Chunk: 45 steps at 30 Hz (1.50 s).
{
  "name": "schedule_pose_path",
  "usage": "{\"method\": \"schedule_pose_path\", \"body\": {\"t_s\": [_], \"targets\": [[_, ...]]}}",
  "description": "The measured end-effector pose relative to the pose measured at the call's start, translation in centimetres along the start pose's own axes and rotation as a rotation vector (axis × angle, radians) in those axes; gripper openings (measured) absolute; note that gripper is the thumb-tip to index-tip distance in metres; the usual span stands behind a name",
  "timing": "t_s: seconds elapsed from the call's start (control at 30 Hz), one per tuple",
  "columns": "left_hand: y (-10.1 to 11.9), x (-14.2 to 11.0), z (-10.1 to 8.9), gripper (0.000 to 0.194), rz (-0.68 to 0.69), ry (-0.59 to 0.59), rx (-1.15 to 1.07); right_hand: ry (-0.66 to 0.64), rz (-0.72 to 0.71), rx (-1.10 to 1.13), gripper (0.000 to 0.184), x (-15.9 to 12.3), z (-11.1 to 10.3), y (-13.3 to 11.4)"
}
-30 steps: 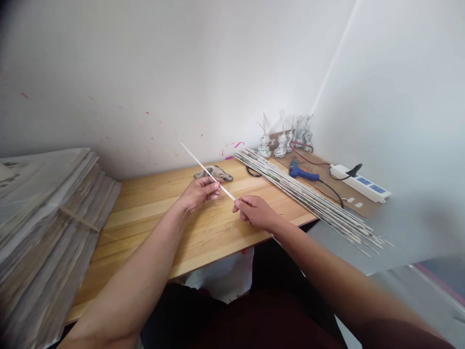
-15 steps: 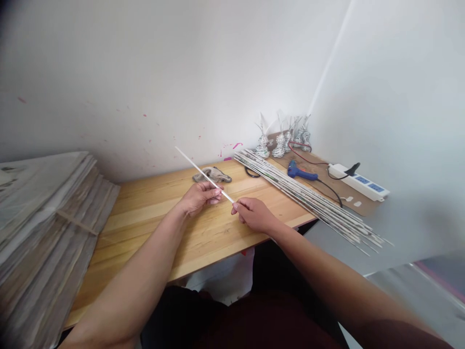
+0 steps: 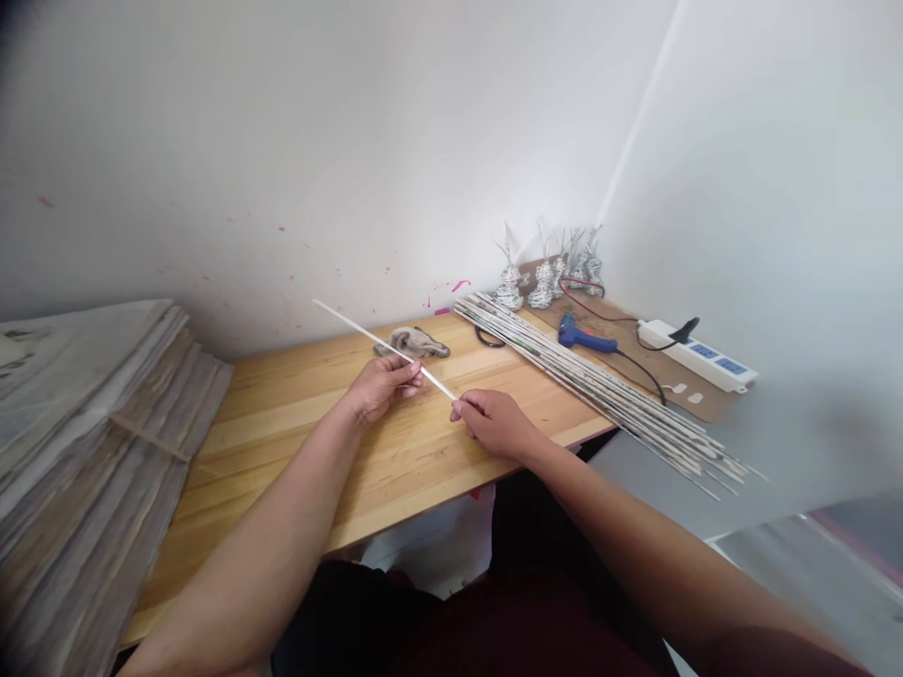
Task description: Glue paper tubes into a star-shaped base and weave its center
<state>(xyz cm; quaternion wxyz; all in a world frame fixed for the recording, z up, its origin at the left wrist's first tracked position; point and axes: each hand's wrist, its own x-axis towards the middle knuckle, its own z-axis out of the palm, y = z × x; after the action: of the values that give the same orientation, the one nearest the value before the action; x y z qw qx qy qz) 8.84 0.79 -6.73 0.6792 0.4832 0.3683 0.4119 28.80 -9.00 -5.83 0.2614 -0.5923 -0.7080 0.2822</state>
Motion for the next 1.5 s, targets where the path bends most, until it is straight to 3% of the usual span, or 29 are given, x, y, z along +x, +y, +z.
{"method": "schedule_pose_path", "body": {"t_s": [0.1, 0.27, 0.37, 0.47, 0.67, 0.8, 0.97, 1.27, 1.5], "targets": [[0.0, 0.3, -0.3, 0.027, -0.005, 0.065, 0.004, 0.075, 0.002, -0.124, 0.032, 0.0, -1.6, 1.0], [-0.3, 1.1, -0.9, 0.017, 0.099, 0.26, 0.119, 0.273, 0.086, -0.529, 0.034, 0.3, -6.9, 4.4], [-0.6, 1.5, -1.2, 0.015, 0.189, 0.348, 0.19, 0.298, 0.228, -0.766, 0.039, 0.7, -9.8, 6.3], [-0.9, 1.8, -1.4, 0.016, 0.254, 0.379, 0.245, 0.297, 0.306, -0.893, 0.04, 1.3, -11.1, 7.4], [-1.2, 2.2, -1.7, 0.015, 0.261, 0.4, 0.359, 0.392, 0.231, -1.027, 0.039, 2.9, -9.3, 7.7], [-1.5, 2.4, -2.2, 0.017, 0.272, 0.39, 0.449, 0.355, 0.2, -1.003, 0.034, 4.0, -8.1, 7.5], [-1.7, 2.4, -2.4, 0.018, 0.29, 0.39, 0.544, 0.391, 0.144, -0.949, 0.027, 4.9, -8.5, 7.5], [-2.0, 2.5, -2.7, 0.018, 0.299, 0.402, 0.612, 0.31, 0.105, -0.933, 0.026, 4.1, -6.8, 7.5], [-2.2, 2.7, -3.0, 0.02, 0.308, 0.409, 0.624, 0.394, 0.17, -0.935, 0.027, 4.4, -8.5, 7.3]]}}
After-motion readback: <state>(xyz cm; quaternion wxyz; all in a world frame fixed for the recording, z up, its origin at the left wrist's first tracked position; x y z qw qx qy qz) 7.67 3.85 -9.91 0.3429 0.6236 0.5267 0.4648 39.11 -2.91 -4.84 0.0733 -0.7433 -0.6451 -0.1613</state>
